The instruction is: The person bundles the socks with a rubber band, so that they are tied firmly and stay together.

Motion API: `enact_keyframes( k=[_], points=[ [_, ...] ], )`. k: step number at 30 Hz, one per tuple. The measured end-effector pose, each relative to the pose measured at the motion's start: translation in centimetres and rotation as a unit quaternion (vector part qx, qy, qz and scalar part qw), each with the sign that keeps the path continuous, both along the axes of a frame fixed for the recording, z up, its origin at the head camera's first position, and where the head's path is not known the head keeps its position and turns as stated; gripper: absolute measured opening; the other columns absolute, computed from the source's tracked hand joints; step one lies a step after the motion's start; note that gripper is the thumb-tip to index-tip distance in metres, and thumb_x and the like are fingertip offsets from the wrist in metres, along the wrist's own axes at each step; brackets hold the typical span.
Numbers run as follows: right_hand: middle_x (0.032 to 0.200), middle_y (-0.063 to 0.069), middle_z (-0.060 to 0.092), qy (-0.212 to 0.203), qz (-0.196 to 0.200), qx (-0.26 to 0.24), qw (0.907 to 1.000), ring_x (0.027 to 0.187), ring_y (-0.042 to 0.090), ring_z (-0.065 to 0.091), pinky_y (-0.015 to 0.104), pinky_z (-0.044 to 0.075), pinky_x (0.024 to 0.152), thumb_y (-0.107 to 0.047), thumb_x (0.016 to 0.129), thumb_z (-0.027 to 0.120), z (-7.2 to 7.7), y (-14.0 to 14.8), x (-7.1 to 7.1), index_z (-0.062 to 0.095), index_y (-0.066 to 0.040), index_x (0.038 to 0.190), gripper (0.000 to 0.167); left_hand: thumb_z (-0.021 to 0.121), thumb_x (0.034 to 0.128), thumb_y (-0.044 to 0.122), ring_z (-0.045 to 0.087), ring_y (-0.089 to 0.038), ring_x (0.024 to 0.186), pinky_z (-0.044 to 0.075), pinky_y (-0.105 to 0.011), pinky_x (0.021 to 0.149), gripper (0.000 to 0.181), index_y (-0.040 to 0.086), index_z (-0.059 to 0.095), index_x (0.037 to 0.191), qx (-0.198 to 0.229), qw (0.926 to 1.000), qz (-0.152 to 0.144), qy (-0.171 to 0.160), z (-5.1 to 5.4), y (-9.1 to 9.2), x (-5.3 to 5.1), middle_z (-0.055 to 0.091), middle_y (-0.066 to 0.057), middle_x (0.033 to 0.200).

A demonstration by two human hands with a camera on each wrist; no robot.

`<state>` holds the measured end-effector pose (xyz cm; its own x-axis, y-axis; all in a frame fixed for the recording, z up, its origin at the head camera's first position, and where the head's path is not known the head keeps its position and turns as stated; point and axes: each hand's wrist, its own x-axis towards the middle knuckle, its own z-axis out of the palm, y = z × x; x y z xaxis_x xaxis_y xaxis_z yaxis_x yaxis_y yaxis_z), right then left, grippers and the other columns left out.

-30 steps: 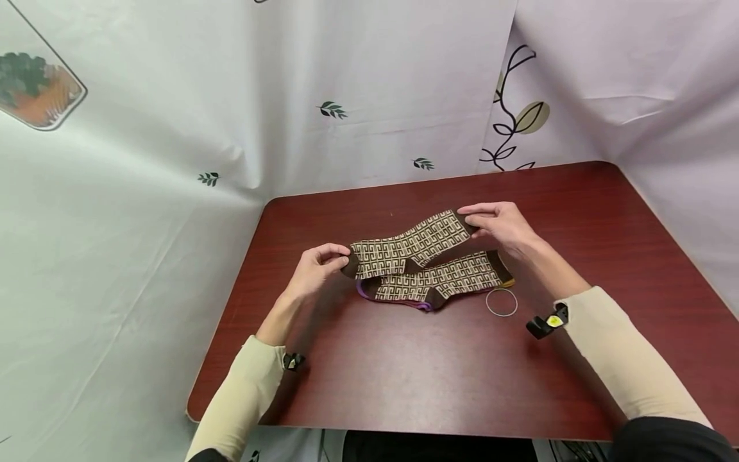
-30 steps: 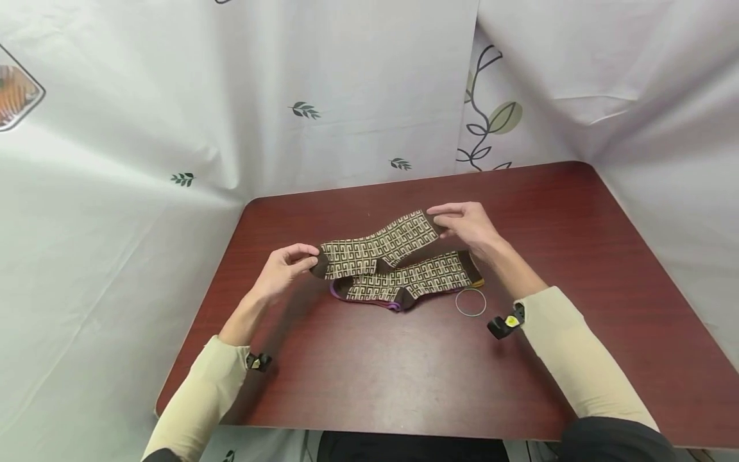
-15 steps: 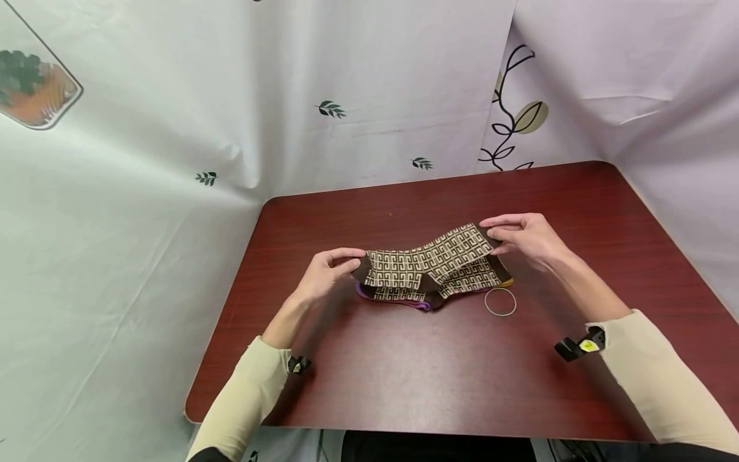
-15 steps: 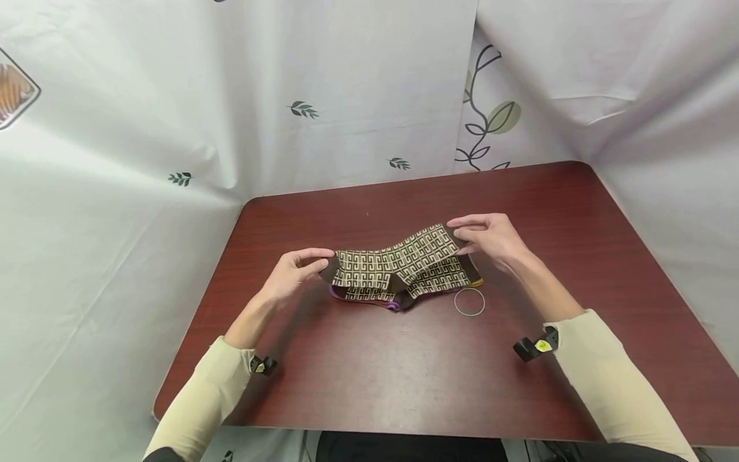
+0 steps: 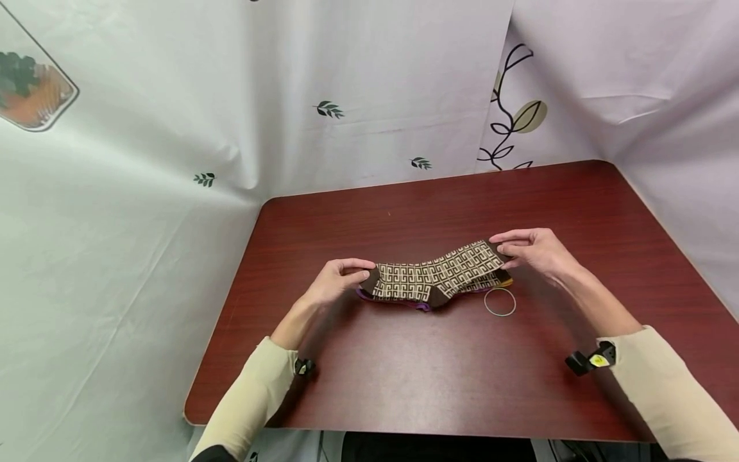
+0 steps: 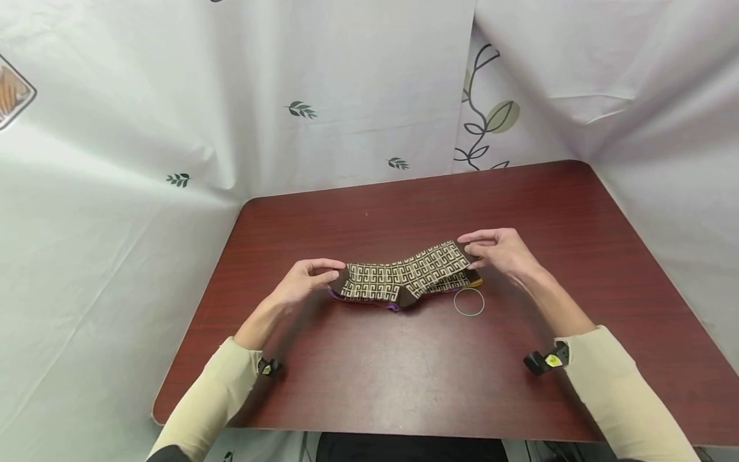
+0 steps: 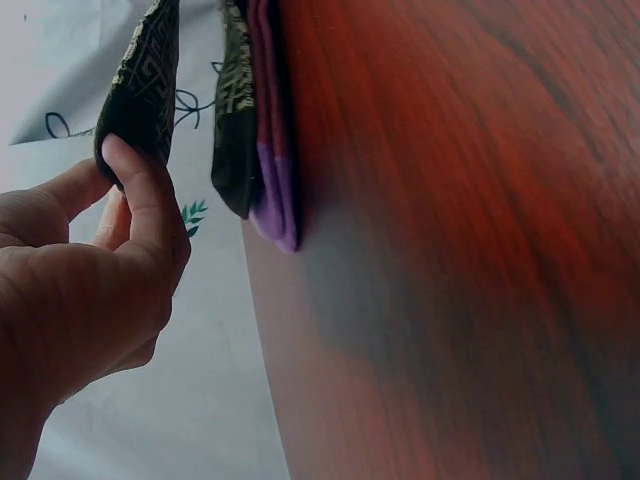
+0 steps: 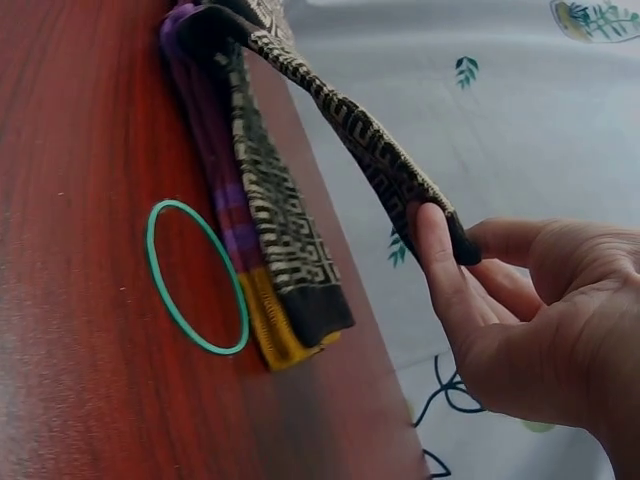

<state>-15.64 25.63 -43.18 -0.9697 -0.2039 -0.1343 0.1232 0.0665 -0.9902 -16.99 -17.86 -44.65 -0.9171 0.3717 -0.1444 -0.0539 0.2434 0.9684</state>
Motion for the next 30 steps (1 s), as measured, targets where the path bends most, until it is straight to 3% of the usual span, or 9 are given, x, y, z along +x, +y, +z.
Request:
enact_keyframes(
  k=[5,12,19,25,30],
  points=[
    [0.105,-0.003,0.077,0.002,0.002,0.022,0.9997,0.082,0.011,0.074,0.039,0.063,0.076,0.008,0.101,0.065,-0.8,-0.3,0.0,0.055,0.022,0.136,0.039,0.070,0.1001,0.000,0.068,-0.009,0.085,0.057,-0.026,0.075,0.025,-0.005,0.073,0.124,-0.043,0.9983,-0.008,0.039,-0.9,0.0,-0.2,0.077,-0.011,0.106],
    [0.105,0.004,0.077,0.005,0.008,0.049,0.9987,0.078,0.009,0.071,0.032,0.063,0.072,0.010,0.101,0.063,-1.6,-0.7,-0.1,0.055,0.022,0.136,0.038,0.072,0.0986,0.001,0.066,-0.014,0.084,0.051,-0.025,0.075,0.021,0.001,0.077,0.119,-0.086,0.9943,0.007,0.063,-1.8,0.2,-0.3,0.077,-0.013,0.107],
    [0.112,0.020,0.075,0.008,0.009,0.087,0.9961,0.081,0.008,0.069,0.030,0.062,0.072,0.009,0.100,0.064,-2.1,-0.9,0.1,0.060,0.018,0.134,0.035,0.074,0.0977,0.002,0.063,-0.016,0.076,0.049,-0.028,0.066,0.019,0.006,0.078,0.115,-0.120,0.9893,0.021,0.081,-1.8,0.3,-0.1,0.076,-0.011,0.094],
    [0.109,0.019,0.075,0.007,0.009,0.112,0.9936,0.080,0.007,0.068,0.029,0.061,0.070,0.007,0.099,0.066,-2.4,-0.9,0.1,0.062,0.016,0.132,0.034,0.076,0.0959,0.000,0.064,-0.016,0.071,0.048,-0.027,0.058,0.019,0.009,0.079,0.112,-0.142,0.9849,0.027,0.095,-1.8,0.4,0.0,0.076,-0.007,0.089],
    [0.109,0.020,0.075,0.002,0.007,0.139,0.9902,0.077,0.008,0.067,0.029,0.060,0.067,0.006,0.099,0.067,-2.6,-1.0,0.1,0.064,0.015,0.130,0.033,0.077,0.0950,0.000,0.066,-0.014,0.076,0.047,-0.025,0.063,0.019,0.011,0.080,0.110,-0.167,0.9790,0.030,0.112,-1.8,0.5,0.0,0.077,-0.006,0.091]
  ],
)
